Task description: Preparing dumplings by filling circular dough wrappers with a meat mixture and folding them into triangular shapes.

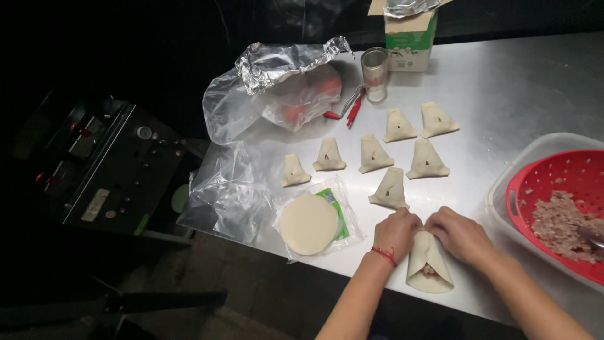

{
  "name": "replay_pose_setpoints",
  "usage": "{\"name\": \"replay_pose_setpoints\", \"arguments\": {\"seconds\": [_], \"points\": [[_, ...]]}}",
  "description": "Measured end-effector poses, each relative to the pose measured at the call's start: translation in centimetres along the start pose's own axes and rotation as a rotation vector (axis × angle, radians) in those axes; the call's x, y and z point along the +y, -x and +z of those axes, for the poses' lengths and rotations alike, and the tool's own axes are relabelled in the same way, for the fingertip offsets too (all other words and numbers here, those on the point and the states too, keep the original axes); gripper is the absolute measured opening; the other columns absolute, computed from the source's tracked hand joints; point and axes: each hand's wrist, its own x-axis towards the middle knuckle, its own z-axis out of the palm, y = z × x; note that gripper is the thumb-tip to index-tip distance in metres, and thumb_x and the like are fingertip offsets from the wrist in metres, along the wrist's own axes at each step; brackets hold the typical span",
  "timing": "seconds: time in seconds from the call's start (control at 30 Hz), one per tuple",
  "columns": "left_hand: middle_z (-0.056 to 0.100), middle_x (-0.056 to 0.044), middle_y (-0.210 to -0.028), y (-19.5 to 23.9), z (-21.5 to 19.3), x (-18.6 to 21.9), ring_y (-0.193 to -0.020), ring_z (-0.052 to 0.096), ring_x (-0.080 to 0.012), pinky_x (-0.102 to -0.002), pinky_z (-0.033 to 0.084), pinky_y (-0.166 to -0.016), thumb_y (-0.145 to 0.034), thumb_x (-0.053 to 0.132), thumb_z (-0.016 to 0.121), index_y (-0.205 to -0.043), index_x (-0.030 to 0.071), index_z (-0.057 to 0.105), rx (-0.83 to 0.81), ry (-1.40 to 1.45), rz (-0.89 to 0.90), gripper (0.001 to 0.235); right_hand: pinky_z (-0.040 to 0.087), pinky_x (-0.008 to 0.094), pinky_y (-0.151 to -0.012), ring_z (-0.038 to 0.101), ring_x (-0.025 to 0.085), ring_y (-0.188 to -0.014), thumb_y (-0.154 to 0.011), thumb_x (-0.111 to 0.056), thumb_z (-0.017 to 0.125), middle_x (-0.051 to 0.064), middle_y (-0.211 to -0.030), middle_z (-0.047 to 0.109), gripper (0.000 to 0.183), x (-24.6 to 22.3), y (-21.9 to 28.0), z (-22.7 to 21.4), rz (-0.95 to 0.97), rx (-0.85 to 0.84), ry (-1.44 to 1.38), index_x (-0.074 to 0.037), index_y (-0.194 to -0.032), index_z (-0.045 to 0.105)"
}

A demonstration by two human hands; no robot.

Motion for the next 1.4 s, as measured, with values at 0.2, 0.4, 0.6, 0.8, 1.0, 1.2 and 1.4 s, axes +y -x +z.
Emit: {"name": "replay_pose_setpoints", "arguments": {"seconds": [0.2, 0.4, 0.6, 0.8, 1.0, 1.2, 1.4], "points": [[0.067, -0.009, -0.110, 3.2, -1.6, -0.4, -0.100, 0.067, -0.0314, -0.045, 0.055, -0.081, -0.091, 0.007, 0.061, -0.103, 0.015, 0.074, 0.031, -0.103, 0.231, 0.019, 0.057, 0.040, -0.078, 0.071, 0.024, -0.094, -0.091, -0.018, 0.057, -0.002, -0.111, 0.068, 0.038, 0.5, 3.7, -0.3, -0.027, 0.000, 0.123, -0.034, -0.121, 0.074], [0.066, -0.016, -0.106, 9.6, -4.5, 2.5, -0.094, 0.067, -0.0363, -0.048, 0.053, -0.079, -0.094, 0.026, 0.069, -0.137, 0.007, 0.057, -0.121, 0.057, -0.051, 0.048, 0.058, 0.037, -0.075, 0.073, 0.025, -0.083, -0.091, -0.027, 0.071, 0.002, -0.095, 0.072, 0.020, 0.6, 11.6, 2.3, -0.013, 0.360, -0.093, -0.026, -0.110, 0.074], [0.071, -0.020, -0.106, 10.8, -0.1, 2.2, -0.094, 0.069, -0.0388, -0.048, 0.054, -0.083, -0.094, 0.023, 0.066, -0.140, 0.006, 0.056, -0.048, 0.183, -0.208, 0.050, 0.059, 0.043, -0.064, 0.073, 0.033, -0.075, -0.078, -0.034, 0.077, 0.002, -0.095, 0.075, 0.027, -3.2, 13.4, 7.8, -0.038, 0.340, -0.008, -0.021, -0.101, 0.072], [0.068, -0.017, -0.100, 11.7, -0.8, 1.7, -0.094, 0.067, -0.0389, -0.047, 0.054, -0.081, -0.083, 0.012, 0.071, -0.126, 0.005, 0.060, 0.053, 0.291, -0.151, 0.045, 0.059, 0.045, -0.061, 0.073, 0.034, -0.071, -0.081, -0.029, 0.077, 0.002, -0.093, 0.074, 0.022, -5.1, 12.6, 6.9, -0.027, 0.334, 0.071, -0.019, -0.101, 0.071], [0.064, -0.014, -0.104, 11.0, 1.7, 0.8, -0.098, 0.064, -0.0367, -0.045, 0.054, -0.081, -0.082, 0.000, 0.073, -0.109, 0.006, 0.067, 0.233, 0.104, 0.144, 0.029, 0.058, 0.039, -0.065, 0.072, 0.027, -0.078, -0.077, -0.020, 0.076, 0.002, -0.092, 0.071, 0.022, -6.3, 12.4, 4.2, -0.245, 0.460, 0.033, -0.016, -0.099, 0.073], [0.066, -0.011, -0.098, 10.9, 0.5, 1.2, -0.096, 0.065, -0.0345, -0.044, 0.054, -0.081, -0.085, 0.003, 0.075, -0.102, 0.008, 0.074, 0.201, 0.177, 0.121, 0.018, 0.055, 0.038, -0.075, 0.069, 0.026, -0.090, -0.075, -0.024, 0.077, 0.005, -0.101, 0.069, 0.032, -3.5, 13.3, 3.1, -0.163, 0.568, 0.158, -0.012, -0.105, 0.072], [0.073, -0.009, -0.093, 8.2, 0.2, -1.5, -0.091, 0.070, -0.0307, -0.042, 0.055, -0.082, -0.090, 0.027, 0.074, -0.100, 0.013, 0.078, -0.095, 0.186, -0.089, 0.017, 0.059, 0.038, -0.077, 0.075, 0.022, -0.084, -0.083, -0.050, 0.075, 0.000, -0.089, 0.078, 0.028, 1.1, 8.0, 1.2, 0.254, -0.049, 0.046, -0.026, -0.097, 0.081]]}}
